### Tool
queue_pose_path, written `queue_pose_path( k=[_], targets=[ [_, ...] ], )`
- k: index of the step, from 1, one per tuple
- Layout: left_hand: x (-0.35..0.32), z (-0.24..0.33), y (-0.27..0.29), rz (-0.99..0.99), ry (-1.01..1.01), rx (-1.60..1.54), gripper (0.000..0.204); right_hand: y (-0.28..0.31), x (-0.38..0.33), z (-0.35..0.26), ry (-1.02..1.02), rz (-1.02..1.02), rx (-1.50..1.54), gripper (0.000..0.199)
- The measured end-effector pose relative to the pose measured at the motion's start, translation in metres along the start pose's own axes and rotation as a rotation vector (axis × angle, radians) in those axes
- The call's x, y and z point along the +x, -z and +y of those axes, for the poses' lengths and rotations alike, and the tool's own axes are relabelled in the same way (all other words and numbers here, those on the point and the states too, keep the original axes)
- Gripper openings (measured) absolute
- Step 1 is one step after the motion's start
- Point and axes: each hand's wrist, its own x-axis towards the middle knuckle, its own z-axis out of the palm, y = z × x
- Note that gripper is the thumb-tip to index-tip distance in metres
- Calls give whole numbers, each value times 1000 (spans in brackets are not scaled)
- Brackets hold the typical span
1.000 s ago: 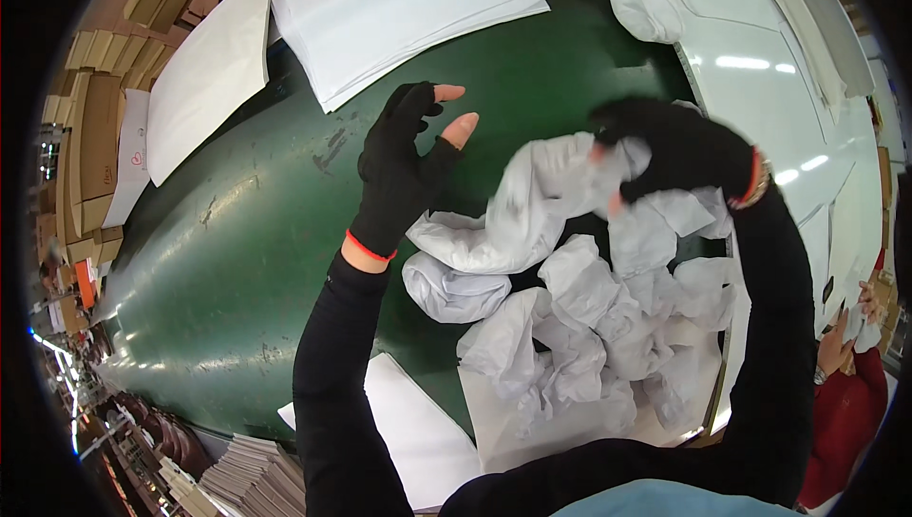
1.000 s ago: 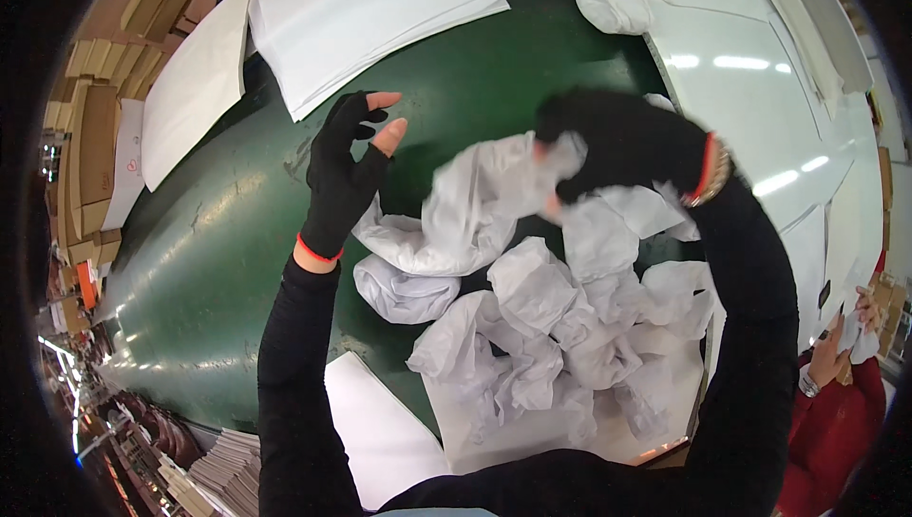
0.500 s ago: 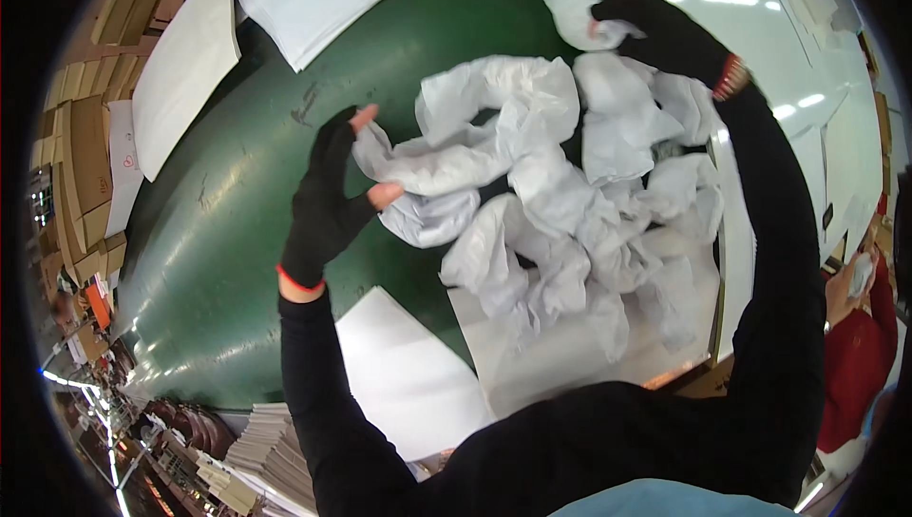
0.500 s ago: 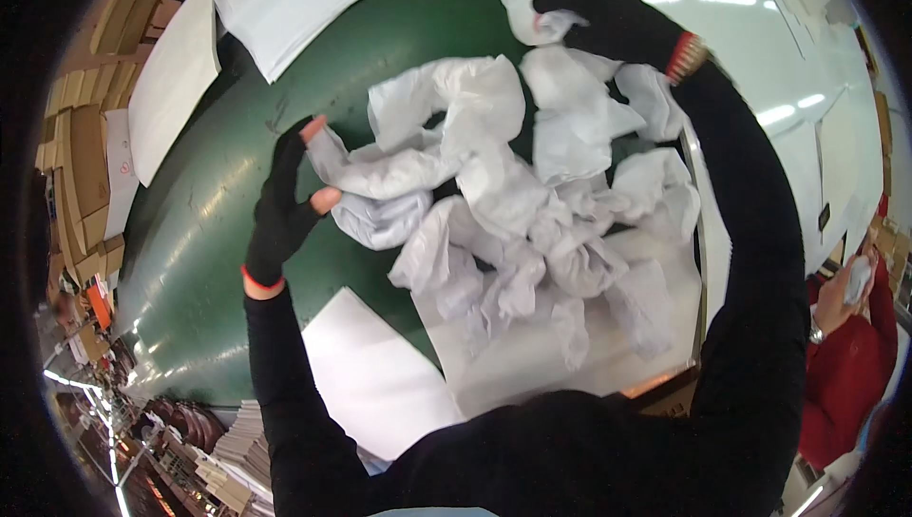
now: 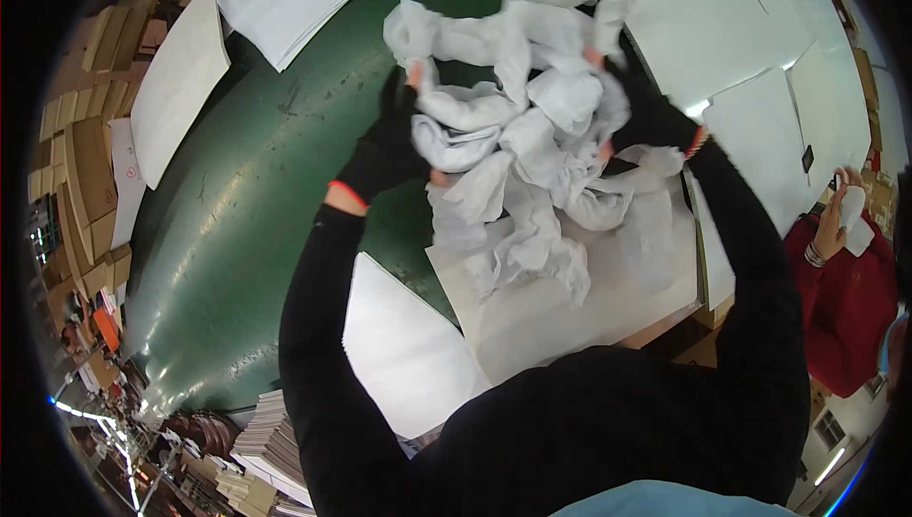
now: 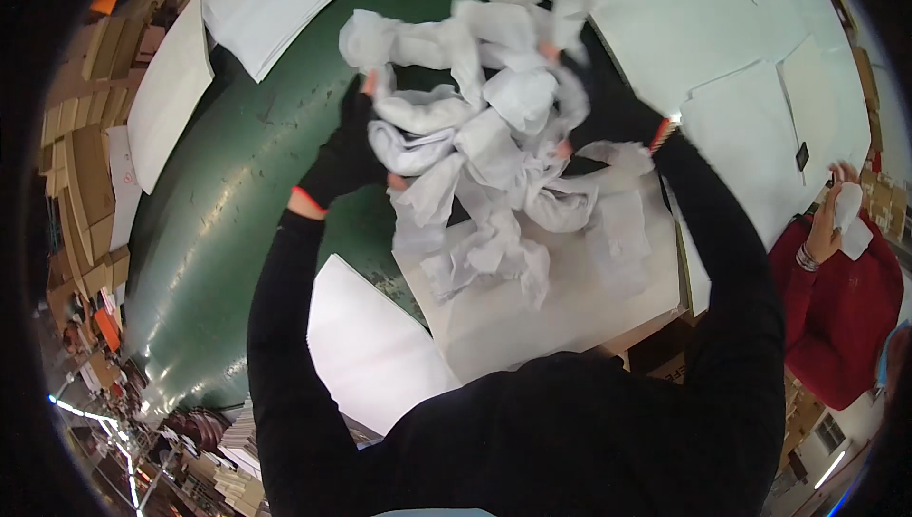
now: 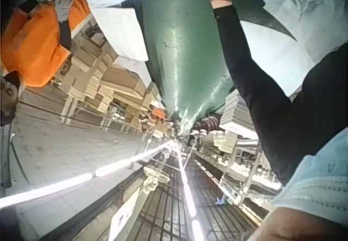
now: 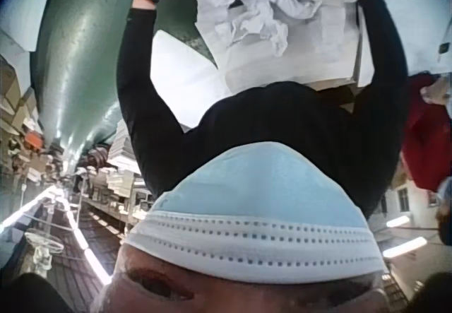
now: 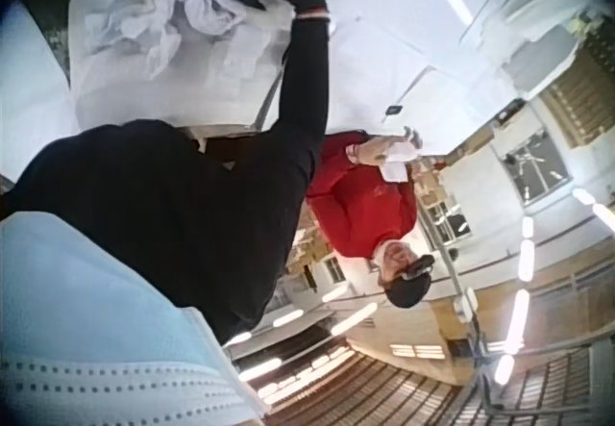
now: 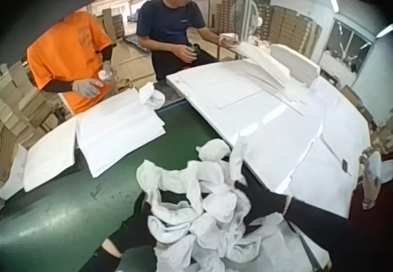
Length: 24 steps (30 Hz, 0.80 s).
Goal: The person wraps small white items in white paper on a green table. They fold the paper around the items and place the wrapped bundles into a cardboard box. The person also moves a stack of white paper and clears the table surface during the process.
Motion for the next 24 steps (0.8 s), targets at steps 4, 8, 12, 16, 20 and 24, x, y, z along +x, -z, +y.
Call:
queue_pose_path(
  k=[4, 8, 12, 16, 20, 24],
  targets=[
    [24, 29, -37, 5, -127, 48, 140, -46, 8, -45, 61, -22, 87, 134],
    [34, 34, -59, -49, -107, -57, 132, -80, 15, -36, 67, 118, -12, 117],
    [26, 47, -63, -33, -71, -11, 120, -80, 17, -51, 174, 171, -49, 98],
    [-2, 88, -29, -72, -72, 29, 115, -63, 4, -89, 248, 250, 75, 89],
    [-27, 153, 12, 57, -261, 82, 107, -18, -5, -146, 294, 489, -32, 85],
    [-35, 237, 41, 38, -422, 221, 102, 37, -43, -192, 199, 726, -181, 73]
  ],
)
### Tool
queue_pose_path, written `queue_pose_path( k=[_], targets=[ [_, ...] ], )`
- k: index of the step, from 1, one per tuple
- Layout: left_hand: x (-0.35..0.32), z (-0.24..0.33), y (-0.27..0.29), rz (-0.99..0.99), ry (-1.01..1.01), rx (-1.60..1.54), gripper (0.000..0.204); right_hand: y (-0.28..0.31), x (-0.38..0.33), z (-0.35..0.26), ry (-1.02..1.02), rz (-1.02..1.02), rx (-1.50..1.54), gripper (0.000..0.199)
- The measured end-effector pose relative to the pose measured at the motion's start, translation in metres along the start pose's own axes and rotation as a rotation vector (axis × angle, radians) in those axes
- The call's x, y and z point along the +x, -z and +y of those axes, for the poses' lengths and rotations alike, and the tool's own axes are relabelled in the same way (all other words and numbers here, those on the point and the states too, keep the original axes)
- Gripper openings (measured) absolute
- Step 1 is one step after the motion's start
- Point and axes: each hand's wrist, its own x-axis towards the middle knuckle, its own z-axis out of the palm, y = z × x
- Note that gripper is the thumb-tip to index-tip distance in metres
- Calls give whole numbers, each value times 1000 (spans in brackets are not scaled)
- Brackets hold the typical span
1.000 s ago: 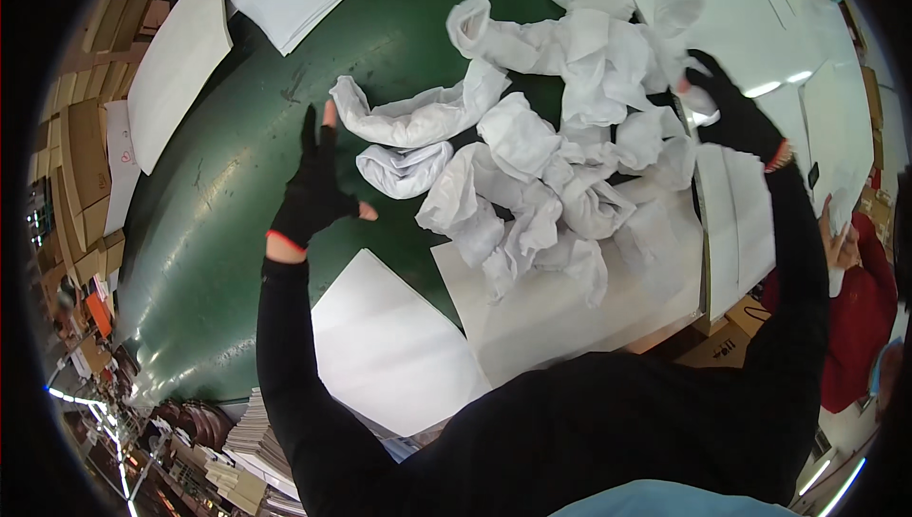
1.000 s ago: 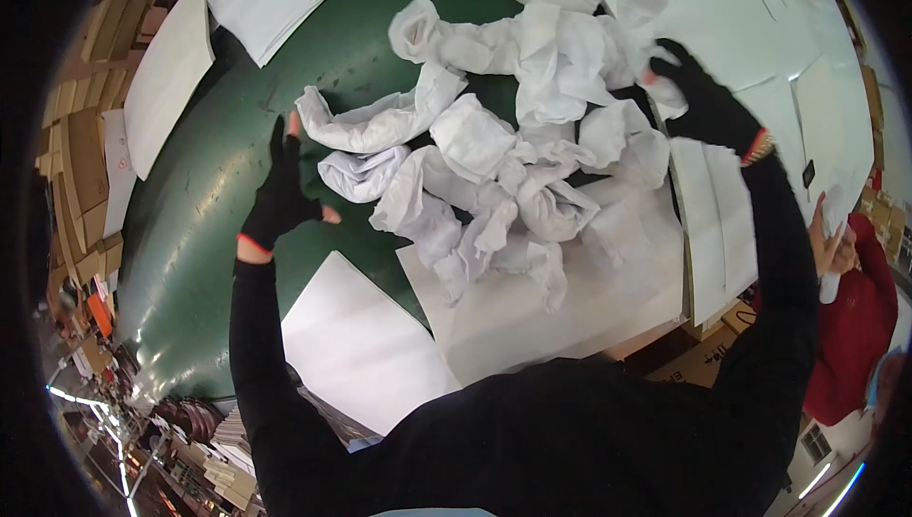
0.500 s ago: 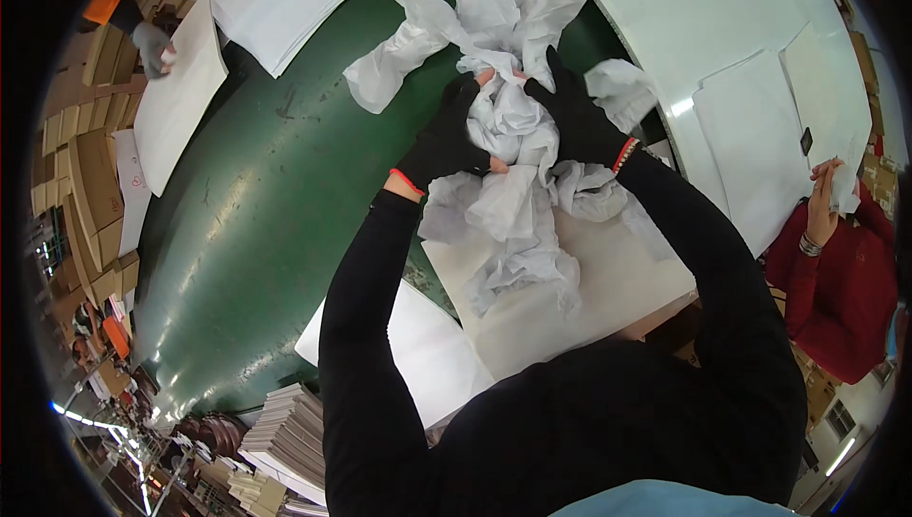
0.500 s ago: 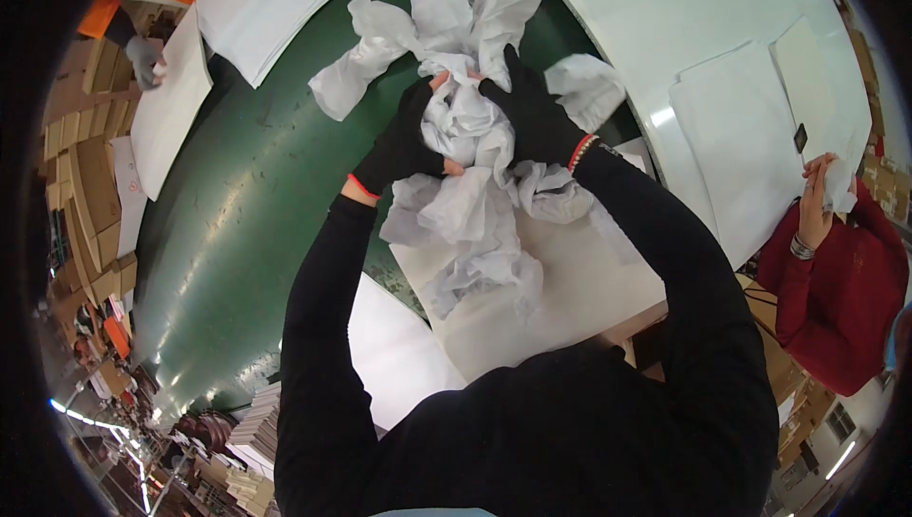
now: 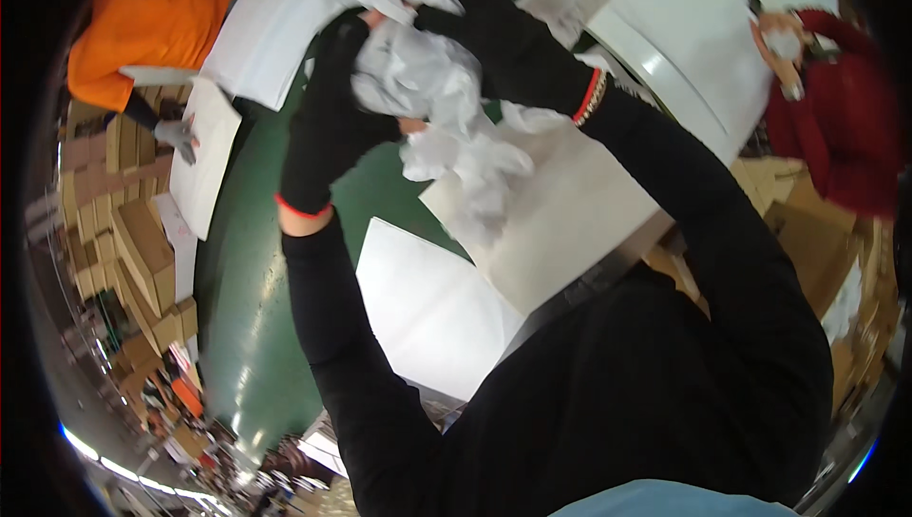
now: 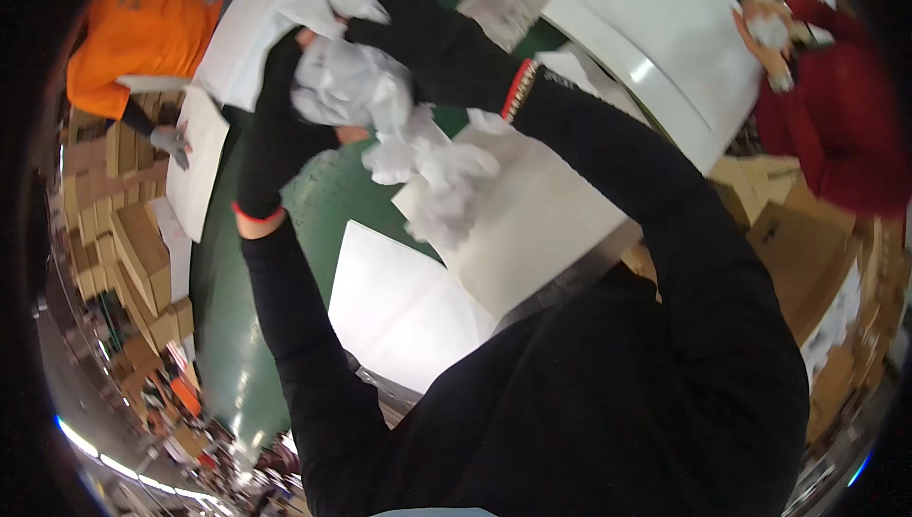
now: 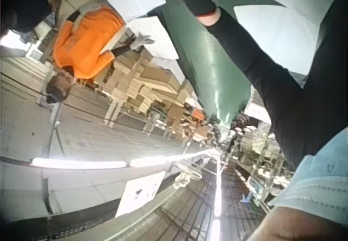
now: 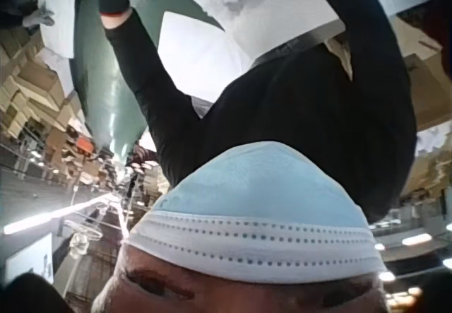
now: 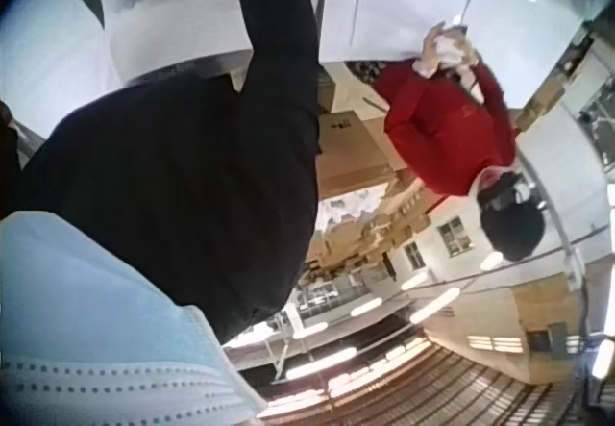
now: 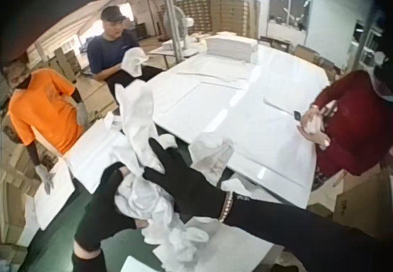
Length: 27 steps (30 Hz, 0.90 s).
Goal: The person wraps small white items in white paper on a green table. They fold the paper around the items and place the wrapped bundles into a cardboard box. The person also moves a stack of white paper and clears the table surface during the process.
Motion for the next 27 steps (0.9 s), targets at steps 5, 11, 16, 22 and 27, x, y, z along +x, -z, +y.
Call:
queue_pose_path(
  k=[5, 11, 16, 22, 27],
  targets=[
    [51, 97, -28, -154, -301, 96, 101, 102, -62, -13, -68, 270, -136, 72],
    [58, 198, -179, -586, -410, -133, 98, 191, -265, -60, -523, 300, 19, 96],
    [69, 269, -355, -1021, -580, -340, 105, 226, -434, -91, -923, 488, -68, 93],
    [70, 334, -567, -1190, -818, -143, 104, 247, -625, -66, -1142, 475, -244, 89],
    [61, 360, -724, -1408, -784, 0, 116, 228, -736, -24, -1371, 565, -177, 84]
  ],
)
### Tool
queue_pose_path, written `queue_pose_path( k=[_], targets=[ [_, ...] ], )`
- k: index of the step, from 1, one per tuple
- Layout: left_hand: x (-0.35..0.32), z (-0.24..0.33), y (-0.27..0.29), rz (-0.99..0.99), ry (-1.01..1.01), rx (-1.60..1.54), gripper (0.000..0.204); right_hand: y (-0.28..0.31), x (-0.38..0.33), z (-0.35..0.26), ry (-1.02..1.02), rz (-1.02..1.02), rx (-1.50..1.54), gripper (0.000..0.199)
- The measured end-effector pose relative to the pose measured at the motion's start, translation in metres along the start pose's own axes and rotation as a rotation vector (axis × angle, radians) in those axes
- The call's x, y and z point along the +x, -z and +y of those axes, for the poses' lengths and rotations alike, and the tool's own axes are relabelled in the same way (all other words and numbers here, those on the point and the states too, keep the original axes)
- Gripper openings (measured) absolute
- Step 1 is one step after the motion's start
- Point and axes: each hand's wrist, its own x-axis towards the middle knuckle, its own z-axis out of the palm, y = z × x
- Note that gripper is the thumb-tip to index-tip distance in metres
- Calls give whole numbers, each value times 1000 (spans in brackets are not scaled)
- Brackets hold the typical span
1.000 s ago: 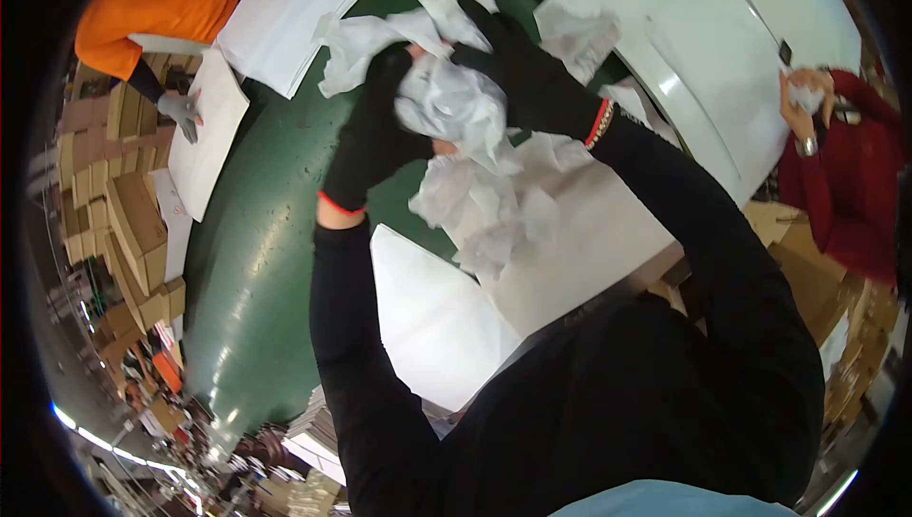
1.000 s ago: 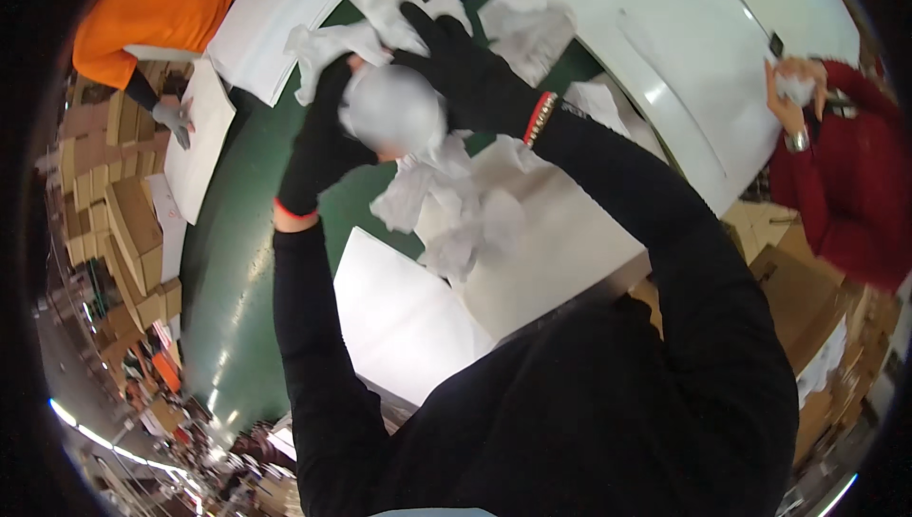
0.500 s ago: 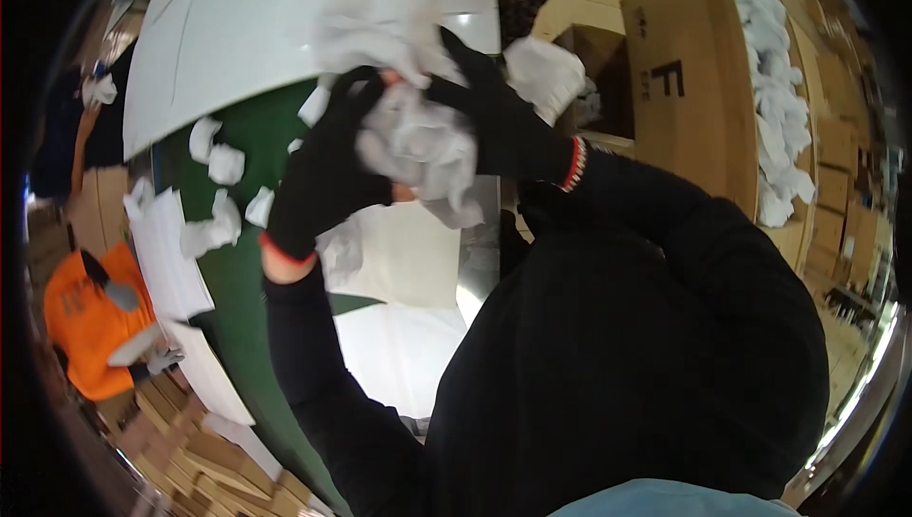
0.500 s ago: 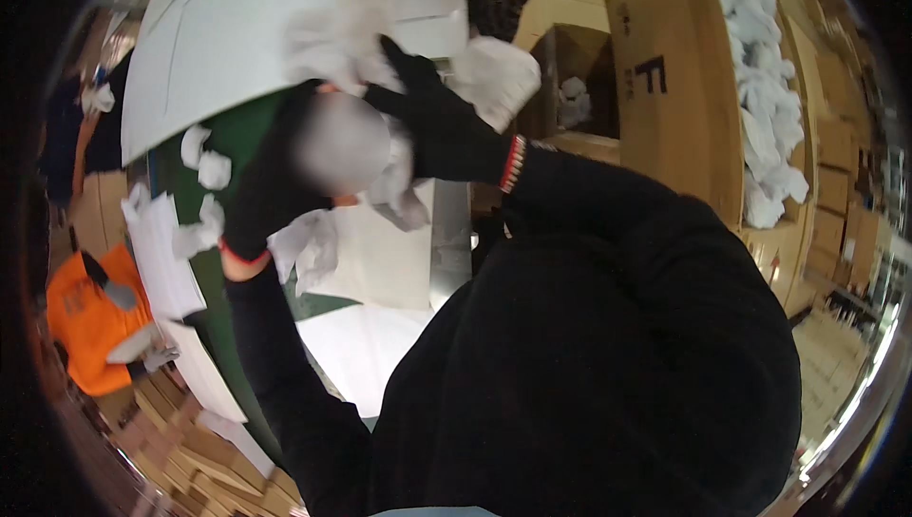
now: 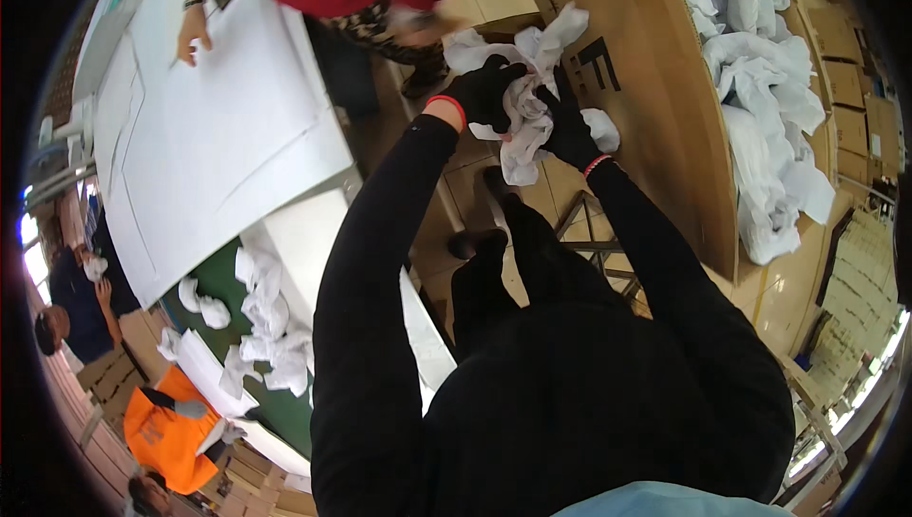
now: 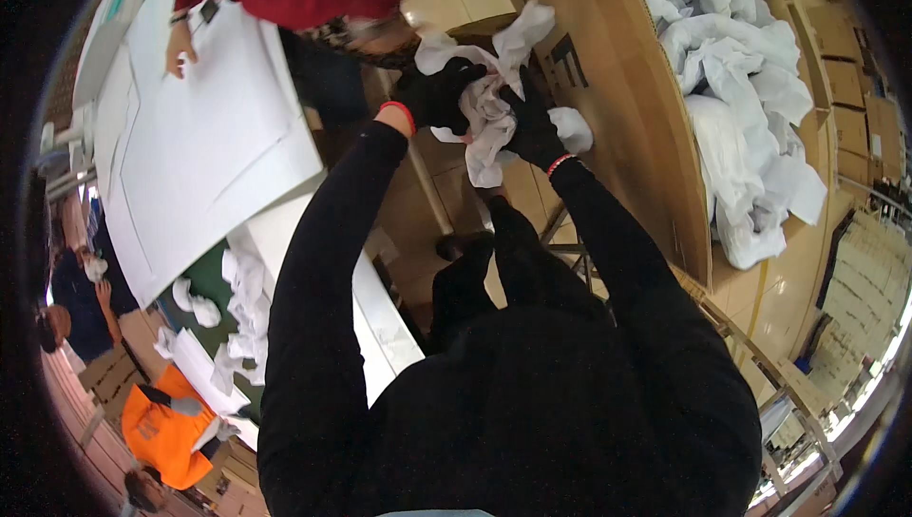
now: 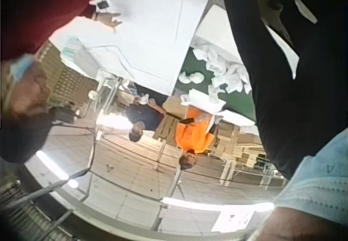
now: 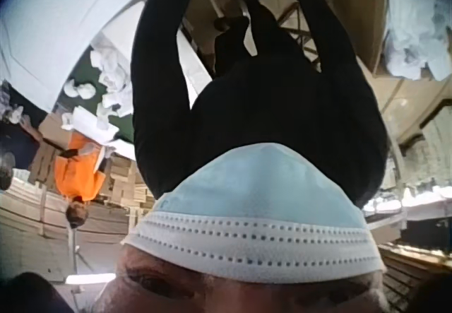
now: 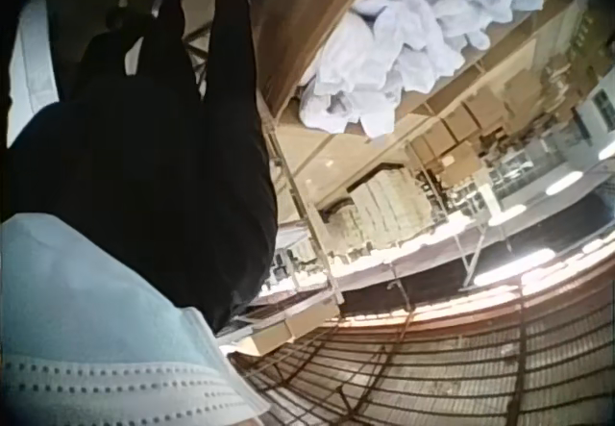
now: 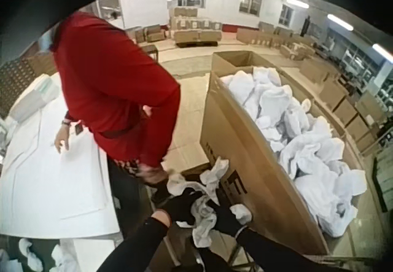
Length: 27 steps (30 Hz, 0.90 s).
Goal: The person wraps small white items in white paper on a green table. They fold the paper around the items and place the wrapped bundles into a cardboard box. The person also moves a stack of white paper and clears the table surface during the process.
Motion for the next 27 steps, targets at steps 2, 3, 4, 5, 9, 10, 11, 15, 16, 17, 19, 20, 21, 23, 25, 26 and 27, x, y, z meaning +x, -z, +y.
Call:
queue_pose_path(
  k=[2, 3, 4, 5, 9, 10, 11, 15, 16, 17, 19, 20, 21, 23, 25, 26, 27],
  targets=[
    [51, -41, -44, 8, -25, 71, 118, -24, -9, 58, 8, 61, -128, 85],
    [70, -46, -61, 38, -14, 92, 120, -32, -13, 83, 3, 92, -194, 85],
    [84, -49, -78, 71, 8, 107, 121, -32, -16, 91, -24, 103, -147, 84],
    [95, -53, -92, 104, 33, 122, 122, -34, -16, 98, -78, 71, -195, 86],
    [123, -74, -149, 368, 174, 116, 103, -39, -13, 94, -272, -12, -275, 87],
    [121, -80, -156, 477, 85, 102, 92, -39, -7, 101, -254, -12, -247, 85],
    [122, -82, -165, 472, 80, 135, 91, -39, -1, 106, -233, -14, -218, 83],
    [115, -58, -158, 446, 73, 152, 83, -33, 36, 105, -247, 230, 26, 49],
    [105, -50, -155, 478, 40, 45, 81, -33, 45, 96, -51, 383, -67, 32],
    [93, -43, -147, 517, 14, -64, 79, -25, 54, 78, -125, 378, -72, 24],
    [41, -9, -129, 599, 70, -73, 77, 3, 59, 22, -102, 338, 73, 26],
    [12, 5, -126, 600, 78, -156, 81, 14, 53, 6, -20, 344, -75, 26],
    [-17, 18, -120, 602, 81, -233, 85, 18, 41, 1, 6, 349, -178, 28],
    [-82, 46, -115, 654, 110, -382, 81, 13, 6, 1, -27, 285, -213, 35],
    [-152, 77, -109, 712, 208, -448, 78, 6, -13, -29, -4, 152, -188, 48],
    [-185, 91, -99, 741, 284, -440, 78, 2, -16, -60, 69, 107, -227, 57],
    [-219, 110, -91, 781, 376, -438, 78, -8, -18, -94, 122, 27, -144, 61]
  ],
)
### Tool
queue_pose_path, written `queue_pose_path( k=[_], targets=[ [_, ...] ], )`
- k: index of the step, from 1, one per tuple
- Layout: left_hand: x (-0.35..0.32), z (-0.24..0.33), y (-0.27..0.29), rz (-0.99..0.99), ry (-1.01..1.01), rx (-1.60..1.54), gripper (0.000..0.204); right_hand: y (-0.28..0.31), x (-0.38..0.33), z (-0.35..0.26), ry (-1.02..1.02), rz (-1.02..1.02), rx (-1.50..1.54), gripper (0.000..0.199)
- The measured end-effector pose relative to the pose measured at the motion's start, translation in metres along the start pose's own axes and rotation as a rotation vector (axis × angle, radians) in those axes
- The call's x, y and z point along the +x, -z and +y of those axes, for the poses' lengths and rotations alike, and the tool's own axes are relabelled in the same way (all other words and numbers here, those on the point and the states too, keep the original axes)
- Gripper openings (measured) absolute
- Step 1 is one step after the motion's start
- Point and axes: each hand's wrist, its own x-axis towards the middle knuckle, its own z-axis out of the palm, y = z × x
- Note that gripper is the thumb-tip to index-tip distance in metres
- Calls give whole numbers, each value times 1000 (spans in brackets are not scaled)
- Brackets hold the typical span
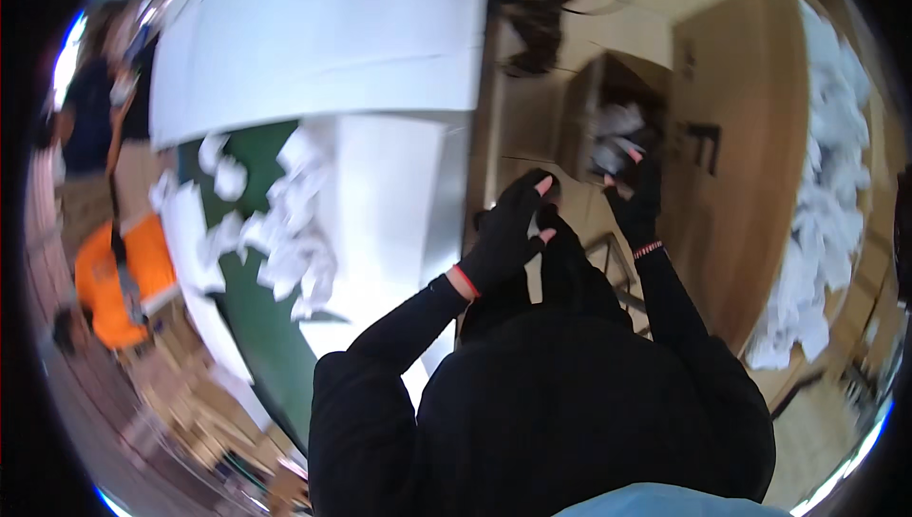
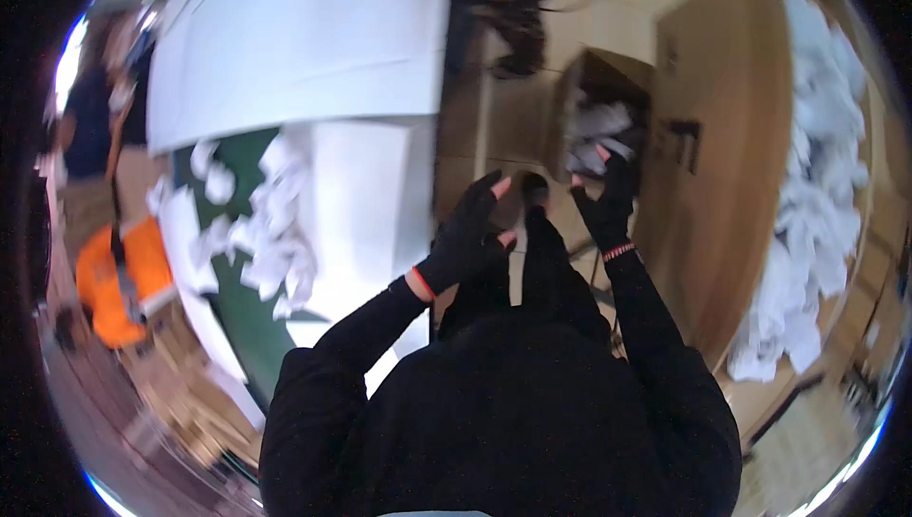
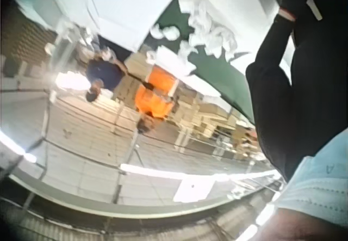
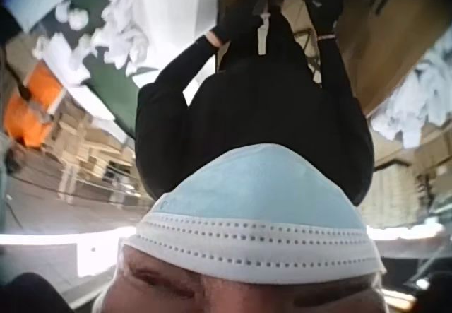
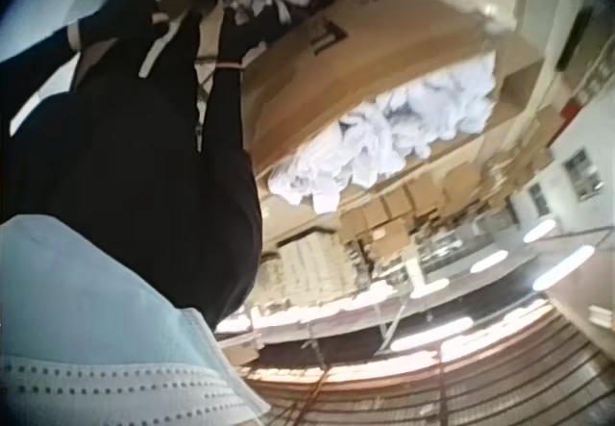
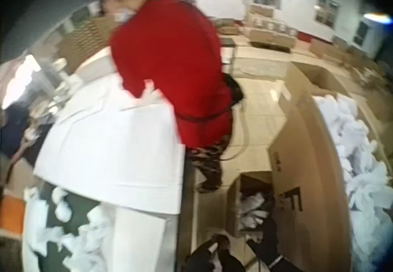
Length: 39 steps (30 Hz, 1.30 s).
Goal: The person wraps small white items in white paper on a green table. They fold the paper around the items and place the wrapped bundles into a cardboard box. The person also moves a stack of white paper and clears the table surface during the process.
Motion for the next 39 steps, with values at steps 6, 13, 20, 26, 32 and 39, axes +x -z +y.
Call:
queue_pose_path(
  k=[6, 13, 20, 26, 32, 39],
  targets=[
    [-161, -7, 116, 589, 271, 220, 92, -55, 30, -193, 322, -548, 279, 93],
    [-357, -90, 178, 883, 802, 272, 151, -222, 81, -326, 610, -832, 118, 140],
    [-363, -238, 249, 836, 523, 295, 145, -353, 75, -397, 749, -1105, -59, 142],
    [-320, -275, 295, 705, 449, 257, 115, -360, 18, -429, 987, -1055, -98, 134],
    [-298, -273, 291, 887, 291, 173, 92, -375, 1, -444, 652, -1076, 383, 112],
    [-245, -122, 289, 887, 108, 190, 80, -247, 33, -421, 665, -662, 614, 97]
  ],
)
